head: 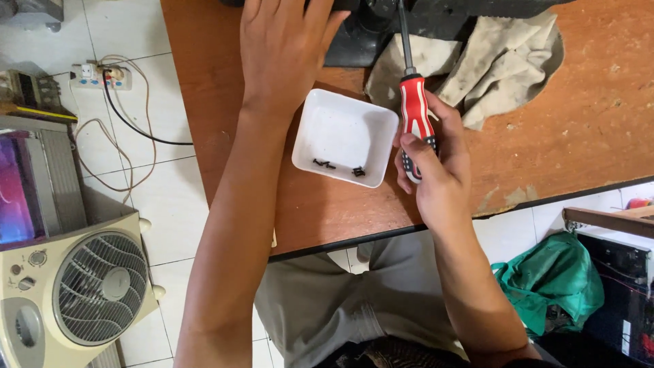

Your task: Removing screws from the back of a monitor casing using a screwdriver and cleaning the area with a cloth.

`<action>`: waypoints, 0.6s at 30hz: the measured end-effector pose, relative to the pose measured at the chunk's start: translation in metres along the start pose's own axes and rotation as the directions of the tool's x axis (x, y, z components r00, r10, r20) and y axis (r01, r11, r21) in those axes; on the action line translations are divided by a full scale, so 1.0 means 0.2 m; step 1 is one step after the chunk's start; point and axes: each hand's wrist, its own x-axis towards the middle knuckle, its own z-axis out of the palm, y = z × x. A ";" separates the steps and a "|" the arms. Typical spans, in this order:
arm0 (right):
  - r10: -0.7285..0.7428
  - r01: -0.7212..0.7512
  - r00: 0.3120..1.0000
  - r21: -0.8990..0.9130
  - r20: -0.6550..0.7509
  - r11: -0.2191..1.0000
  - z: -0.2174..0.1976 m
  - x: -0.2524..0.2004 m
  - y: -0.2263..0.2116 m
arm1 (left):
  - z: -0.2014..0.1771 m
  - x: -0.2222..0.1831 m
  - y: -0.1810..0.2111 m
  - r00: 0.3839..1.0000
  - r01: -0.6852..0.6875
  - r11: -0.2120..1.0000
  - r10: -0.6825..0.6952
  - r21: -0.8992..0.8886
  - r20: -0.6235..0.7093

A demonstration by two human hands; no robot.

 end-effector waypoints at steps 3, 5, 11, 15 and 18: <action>0.055 -0.054 0.998 0.033 -0.028 0.998 0.00 0.03 0.00 | 0.02 0.00 0.00 0.999 0.017 1.000 -0.017 -0.011 -0.044; 0.066 -0.066 0.998 0.081 0.011 0.994 -0.02 0.04 0.01 | 0.02 0.00 0.00 0.999 0.020 0.999 -0.022 -0.032 -0.048; 0.227 -0.209 0.974 0.507 0.027 0.836 0.00 0.04 -0.09 | 0.04 -0.01 0.00 0.996 0.025 0.999 -0.027 -0.025 -0.085; 0.180 -0.264 0.964 0.751 0.194 0.605 0.00 0.02 -0.05 | 0.01 0.00 0.00 0.999 0.010 0.999 -0.012 -0.050 -0.033; 0.115 -0.118 0.993 0.349 0.030 0.930 0.03 0.01 -0.09 | 0.02 -0.01 0.00 0.996 0.019 0.998 -0.024 -0.057 -0.089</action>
